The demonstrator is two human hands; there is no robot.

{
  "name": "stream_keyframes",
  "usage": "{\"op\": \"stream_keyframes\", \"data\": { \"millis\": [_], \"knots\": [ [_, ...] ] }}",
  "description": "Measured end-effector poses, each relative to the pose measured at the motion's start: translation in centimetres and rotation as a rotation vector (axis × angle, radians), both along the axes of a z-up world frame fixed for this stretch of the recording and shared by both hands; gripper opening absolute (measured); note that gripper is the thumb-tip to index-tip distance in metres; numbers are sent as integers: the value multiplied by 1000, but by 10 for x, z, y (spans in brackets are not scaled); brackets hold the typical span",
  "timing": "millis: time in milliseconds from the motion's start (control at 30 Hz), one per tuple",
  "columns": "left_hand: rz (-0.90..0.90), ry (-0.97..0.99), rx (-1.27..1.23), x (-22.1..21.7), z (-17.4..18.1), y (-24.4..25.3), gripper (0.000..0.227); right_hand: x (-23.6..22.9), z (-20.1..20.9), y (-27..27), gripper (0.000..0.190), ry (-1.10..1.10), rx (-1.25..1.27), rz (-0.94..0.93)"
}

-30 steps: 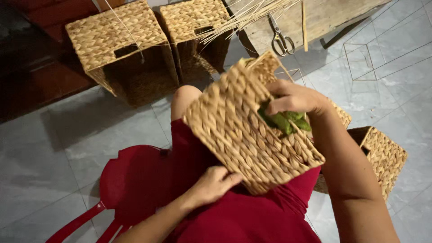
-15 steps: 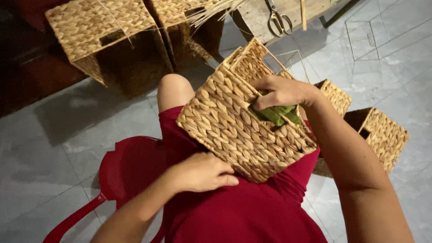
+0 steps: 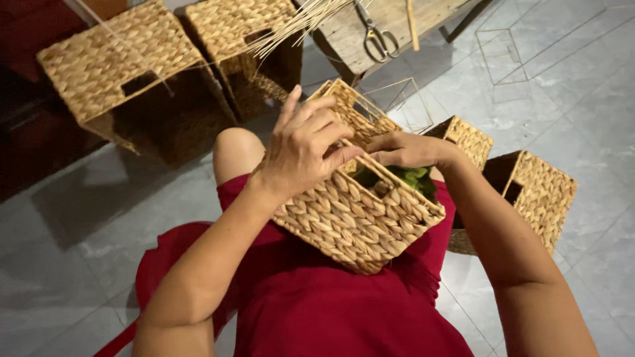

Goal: The person wipes the exterior and interior surfaces of woven baskets using a green cloth. They rotate the basket to clean all sides and the bottom, then place it aside and pick up another basket to repeat the process.

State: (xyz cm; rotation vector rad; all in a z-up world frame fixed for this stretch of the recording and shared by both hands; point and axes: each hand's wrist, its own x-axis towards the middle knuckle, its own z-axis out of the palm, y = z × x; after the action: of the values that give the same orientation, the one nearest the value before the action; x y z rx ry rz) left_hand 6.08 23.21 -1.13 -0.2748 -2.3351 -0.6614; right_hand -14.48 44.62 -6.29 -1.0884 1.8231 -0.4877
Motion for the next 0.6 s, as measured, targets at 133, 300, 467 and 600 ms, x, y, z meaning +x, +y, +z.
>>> {"op": "stream_keyframes", "data": {
  "millis": [133,300,467,600],
  "knots": [
    [7,11,-32,8,2,1,30,12,18,-6,57,-147,-97,36],
    [54,-17,-35,22,6,3,30,55,48,-12,55,124,-227,249],
    [84,46,9,32,8,1,30,74,60,-18,31,384,-153,112],
    [128,58,22,54,13,-2,29,68,78,-14,25,415,-403,4]
  ]
}}
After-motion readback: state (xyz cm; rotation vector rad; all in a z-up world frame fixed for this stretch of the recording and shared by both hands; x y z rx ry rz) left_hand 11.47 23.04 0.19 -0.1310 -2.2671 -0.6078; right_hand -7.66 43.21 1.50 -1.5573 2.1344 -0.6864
